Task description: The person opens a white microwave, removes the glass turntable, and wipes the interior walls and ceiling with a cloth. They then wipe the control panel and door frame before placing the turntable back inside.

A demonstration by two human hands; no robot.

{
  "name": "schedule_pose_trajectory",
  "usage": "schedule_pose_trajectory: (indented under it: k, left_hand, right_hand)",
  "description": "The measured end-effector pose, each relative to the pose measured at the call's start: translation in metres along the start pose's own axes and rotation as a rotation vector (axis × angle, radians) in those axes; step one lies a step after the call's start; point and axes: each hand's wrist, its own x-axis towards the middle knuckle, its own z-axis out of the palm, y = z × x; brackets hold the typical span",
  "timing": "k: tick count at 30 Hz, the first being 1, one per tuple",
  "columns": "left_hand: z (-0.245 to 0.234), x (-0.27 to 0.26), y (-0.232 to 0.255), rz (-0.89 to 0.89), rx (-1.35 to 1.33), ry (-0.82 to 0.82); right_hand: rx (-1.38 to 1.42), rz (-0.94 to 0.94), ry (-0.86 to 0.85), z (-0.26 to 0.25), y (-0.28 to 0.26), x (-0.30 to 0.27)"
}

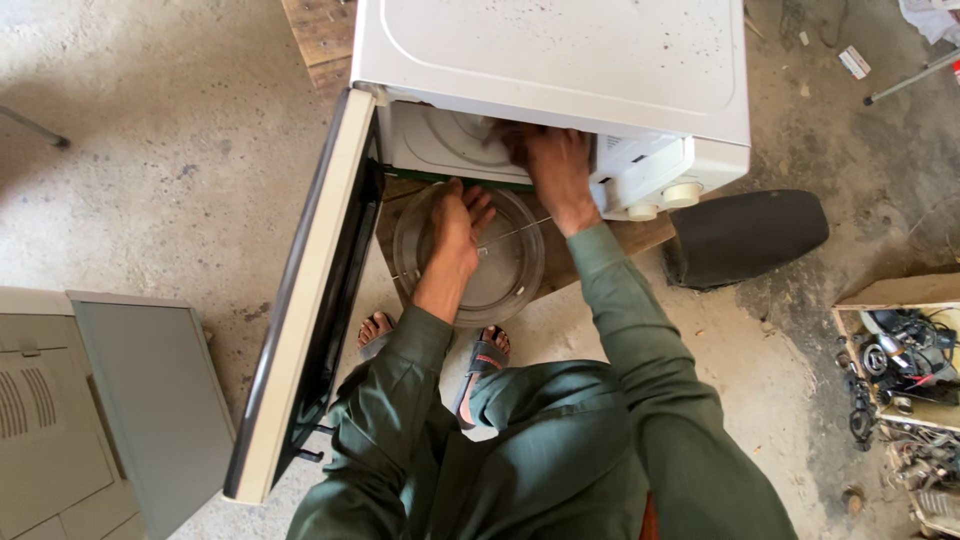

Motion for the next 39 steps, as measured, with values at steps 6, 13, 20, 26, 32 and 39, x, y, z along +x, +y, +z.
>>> schedule_pose_trajectory:
  k: [6,13,20,26,32,39]
  left_hand:
    - [0.008,-0.021,0.022,-0.035,-0.033,-0.009]
    - [0.009,-0.022,0.024,-0.053,-0.054,-0.044]
    - [0.007,-0.019,0.018,-0.047,-0.043,-0.018]
    - [0.008,-0.021,0.022,-0.053,-0.056,-0.013]
    - [0.007,-0.022,0.026,-0.058,-0.041,0.001]
    - [0.007,-0.021,0.027,-0.042,-0.058,0.004]
  right_hand:
    - [0.006,0.129,-0.252,0.03,-0.004,0.01]
    - [0.076,-0.07,-0.161,0.032,-0.049,0.028]
    - [0.307,0.156,-0.28,0.026,-0.022,0.059]
    - [-0.116,0.375,-0.566,0.03,0.024,0.062]
    - [-0.232,0.455,-0.669,0.055,0.037,0.094]
    - [-0.285,0.38,-0.544,0.082,0.022,0.122]
